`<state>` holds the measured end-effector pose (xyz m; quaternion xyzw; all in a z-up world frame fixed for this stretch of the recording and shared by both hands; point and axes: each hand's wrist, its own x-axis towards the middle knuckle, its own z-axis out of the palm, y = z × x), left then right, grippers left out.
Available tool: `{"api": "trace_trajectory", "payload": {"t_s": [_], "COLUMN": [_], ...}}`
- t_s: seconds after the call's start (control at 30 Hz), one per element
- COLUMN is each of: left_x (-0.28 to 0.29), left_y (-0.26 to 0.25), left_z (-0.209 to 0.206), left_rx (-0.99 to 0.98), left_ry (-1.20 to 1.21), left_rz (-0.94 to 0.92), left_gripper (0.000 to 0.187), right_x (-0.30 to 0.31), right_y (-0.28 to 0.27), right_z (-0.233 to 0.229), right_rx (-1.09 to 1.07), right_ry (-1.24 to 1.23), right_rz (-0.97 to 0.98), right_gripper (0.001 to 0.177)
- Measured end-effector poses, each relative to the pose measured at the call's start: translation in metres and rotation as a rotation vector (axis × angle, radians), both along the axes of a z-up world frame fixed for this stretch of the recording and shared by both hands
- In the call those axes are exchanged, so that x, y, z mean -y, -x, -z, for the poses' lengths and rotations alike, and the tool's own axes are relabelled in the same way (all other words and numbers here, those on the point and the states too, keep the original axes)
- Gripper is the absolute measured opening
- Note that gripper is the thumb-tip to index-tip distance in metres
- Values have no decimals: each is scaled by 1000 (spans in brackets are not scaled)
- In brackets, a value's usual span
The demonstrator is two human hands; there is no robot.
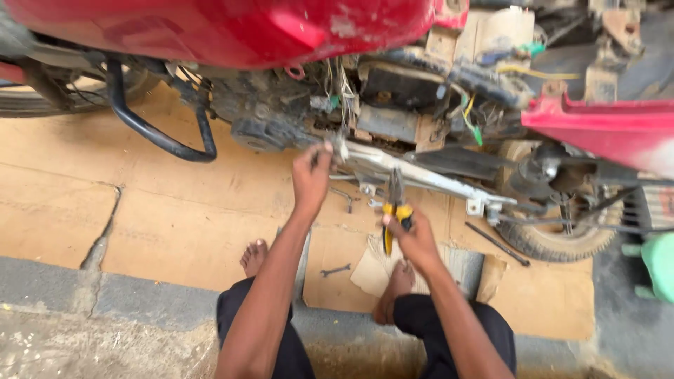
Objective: The person sits on the ground and uses pliers to work on the wiring and components under the motorcycle's fuel tank. They manipulate wires and small parts near the engine area.
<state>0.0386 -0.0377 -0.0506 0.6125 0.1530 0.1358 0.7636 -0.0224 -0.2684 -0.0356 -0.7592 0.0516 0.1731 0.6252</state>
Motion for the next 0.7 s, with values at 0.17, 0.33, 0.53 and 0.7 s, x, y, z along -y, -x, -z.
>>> {"api": "trace_trajectory", "payload": {"t_s": [0.17, 0.33, 0.53, 0.7], "left_x": [-8, -3, -11, -14], "left_y": [36, 72, 60, 77], "left_z": [-24, -51, -66, -89], "left_rx": [122, 191, 205, 13], "left_ry": [-323, -497, -371, -509], "left_rz": [24, -10, -34, -133], "left_gripper": [26, 26, 28, 30], "right_x": [22, 29, 39, 60], "right_y": [33, 118, 177, 211], "right_z": [56, 37, 27, 18], "right_rx": [-32, -180, -221, -301], "right_ry": [-43, -48, 117, -26], "right_rz": [-71, 6, 117, 170], "right_gripper": [37, 37, 30, 35]}}
